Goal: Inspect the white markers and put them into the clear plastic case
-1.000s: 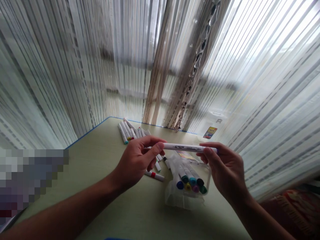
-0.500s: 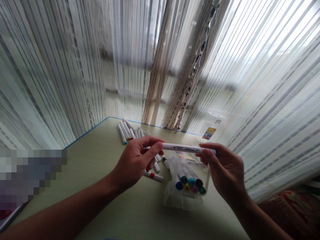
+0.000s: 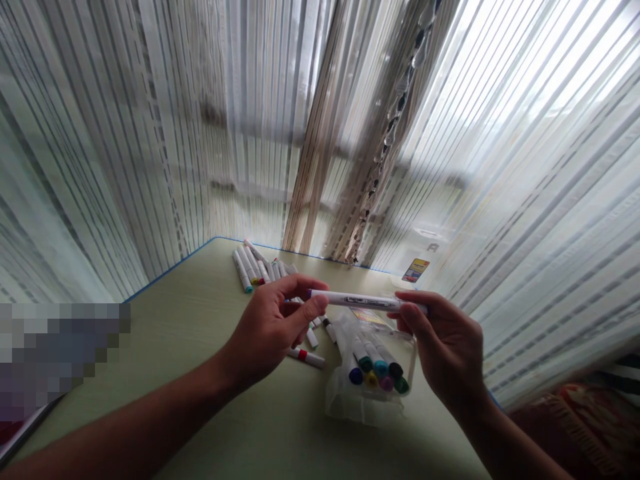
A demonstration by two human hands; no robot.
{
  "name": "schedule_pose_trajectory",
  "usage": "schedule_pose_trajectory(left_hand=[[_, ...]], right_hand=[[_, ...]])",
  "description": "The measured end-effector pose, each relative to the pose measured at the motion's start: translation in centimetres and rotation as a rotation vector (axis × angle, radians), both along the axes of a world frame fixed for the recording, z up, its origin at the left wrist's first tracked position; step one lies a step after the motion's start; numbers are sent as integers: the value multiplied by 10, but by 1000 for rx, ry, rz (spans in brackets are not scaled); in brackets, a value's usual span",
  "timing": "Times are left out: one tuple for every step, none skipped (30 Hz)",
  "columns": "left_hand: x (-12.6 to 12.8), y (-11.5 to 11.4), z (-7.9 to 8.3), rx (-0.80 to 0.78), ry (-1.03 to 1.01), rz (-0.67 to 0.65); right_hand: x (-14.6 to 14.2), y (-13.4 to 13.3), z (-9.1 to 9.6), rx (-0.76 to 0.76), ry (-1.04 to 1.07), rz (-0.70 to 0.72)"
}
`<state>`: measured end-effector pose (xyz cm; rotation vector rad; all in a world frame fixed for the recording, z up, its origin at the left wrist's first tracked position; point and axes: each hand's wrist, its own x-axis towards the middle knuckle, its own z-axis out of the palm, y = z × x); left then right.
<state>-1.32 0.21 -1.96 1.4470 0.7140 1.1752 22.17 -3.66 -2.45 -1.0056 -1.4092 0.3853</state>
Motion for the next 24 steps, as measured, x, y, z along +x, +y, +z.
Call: schedule_pose_trajectory(left_hand=[[0, 0, 0, 1, -4, -3], [0, 0, -1, 3, -7, -6], [0, 0, -1, 3, -10, -7], [1, 1, -1, 1, -11, -8], [1, 1, -1, -1, -13, -7], [1, 1, -1, -4, -14, -6], [1, 2, -1, -4, -16, -5], [1, 2, -1, -4, -16, -4], [1, 2, -1, -2, -14, -3], [1, 3, -1, 3, -14, -1], [1, 3, -1, 7, -12, 2], [1, 3, -2, 9, -11, 4], [1, 4, -2, 10, -12, 6], [1, 4, -2, 10, -12, 8], [0, 4, -3, 9, -14, 9], [0, 4, -3, 7, -14, 9], [0, 4, -3, 7, -15, 9], [0, 4, -3, 6, -15, 9], [1, 4, -3, 6, -15, 11], [1, 4, -2, 6, -14, 14], [1, 4, -2, 8, -14, 21], [1, 4, -1, 8, -14, 29], [1, 3, 0, 8, -15, 35], [1, 3, 1, 6, -18, 42]], right_hand=[[0, 0, 0, 11, -6, -7], [0, 0, 0, 24, -8, -14], [0, -1, 0, 36, -9, -19], [-1, -1, 0, 47, -11, -22], [-1, -2, 0, 55, -14, -22], [-2, -3, 1, 62, -21, -19], [-3, -4, 2, 71, -28, -17], [-3, -5, 2, 81, -35, -17], [-4, -6, 3, 91, -40, -18], [-5, -6, 3, 101, -40, -19], [-6, -7, 3, 109, -39, -18], [-7, -7, 3, 116, -37, -15], [-8, -7, 2, 121, -36, -11], [-8, -7, 2, 124, -38, -5], [-9, -7, 1, 130, -44, -2], [-9, -7, 1, 138, -49, -1], [-9, -8, 1, 147, -54, -2], [-9, -8, 0, 156, -59, -3], [-9, -8, 1, 167, -62, -4], [-10, -9, 1, 177, -66, -7], [-10, -9, 1, 183, -74, -11], [-10, -10, 2, 187, -85, -17], [-10, -10, 2, 189, -98, -26], [-10, -11, 3, 189, -108, -39]])
